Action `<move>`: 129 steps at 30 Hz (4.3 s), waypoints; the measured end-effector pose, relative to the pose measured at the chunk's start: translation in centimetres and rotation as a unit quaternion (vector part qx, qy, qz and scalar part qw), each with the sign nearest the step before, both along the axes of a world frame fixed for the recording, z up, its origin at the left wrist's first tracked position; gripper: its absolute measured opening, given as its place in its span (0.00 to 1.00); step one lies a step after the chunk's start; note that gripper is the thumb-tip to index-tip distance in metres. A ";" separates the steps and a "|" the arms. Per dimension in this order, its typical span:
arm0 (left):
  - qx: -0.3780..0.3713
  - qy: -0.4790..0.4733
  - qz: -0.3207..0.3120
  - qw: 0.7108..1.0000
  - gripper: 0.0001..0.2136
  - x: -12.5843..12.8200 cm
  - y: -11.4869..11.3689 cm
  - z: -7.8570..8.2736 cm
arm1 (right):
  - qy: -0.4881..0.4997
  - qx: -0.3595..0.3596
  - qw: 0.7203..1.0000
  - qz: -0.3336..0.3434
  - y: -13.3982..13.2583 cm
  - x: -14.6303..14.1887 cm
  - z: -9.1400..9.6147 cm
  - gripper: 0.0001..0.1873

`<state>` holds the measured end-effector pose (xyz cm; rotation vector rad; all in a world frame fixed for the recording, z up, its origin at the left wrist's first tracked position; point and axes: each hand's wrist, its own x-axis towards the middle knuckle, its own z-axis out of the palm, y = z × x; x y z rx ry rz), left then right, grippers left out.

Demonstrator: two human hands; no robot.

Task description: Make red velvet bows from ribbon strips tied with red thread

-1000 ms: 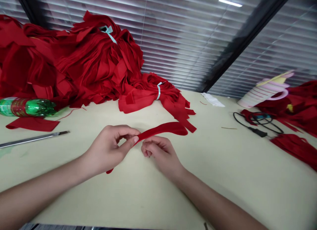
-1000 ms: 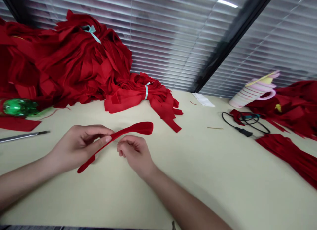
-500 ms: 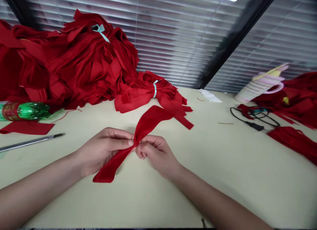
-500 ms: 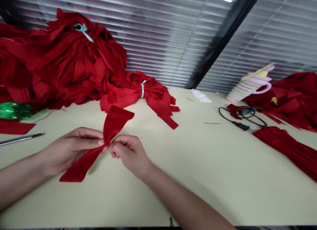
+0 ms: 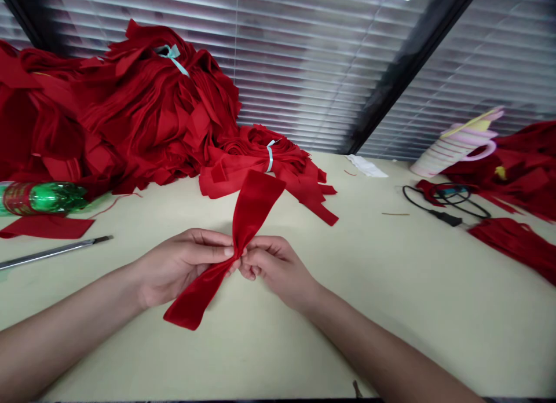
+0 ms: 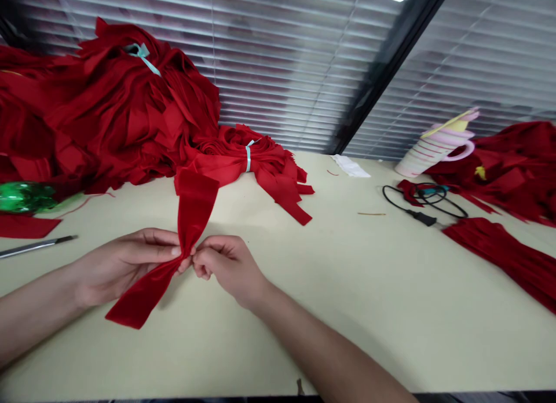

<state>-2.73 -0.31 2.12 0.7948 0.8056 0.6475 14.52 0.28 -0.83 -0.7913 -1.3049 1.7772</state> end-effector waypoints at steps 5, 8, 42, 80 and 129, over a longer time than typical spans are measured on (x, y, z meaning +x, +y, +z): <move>0.051 0.028 -0.074 0.996 0.07 0.0 -0.2 0.4 | -0.039 0.028 0.996 0.074 0.7 1.0 0.0 0.09; 0.105 0.116 -0.098 0.983 0.07 0.2 -0.6 0.7 | -0.083 0.017 0.989 0.122 1.2 1.6 0.0 0.07; 0.426 0.375 0.011 0.824 0.05 0.9 -1.6 -1.4 | -0.312 0.477 0.821 -0.025 -1.0 0.7 0.7 0.09; 0.342 0.230 0.242 0.878 0.13 2.5 -0.1 -1.6 | -0.400 0.657 0.614 -0.177 -2.3 -1.0 -1.2 0.11; 0.229 0.142 0.157 0.950 0.04 1.4 0.0 -1.2 | 0.028 0.053 0.989 -0.137 -0.6 0.0 -0.5 0.04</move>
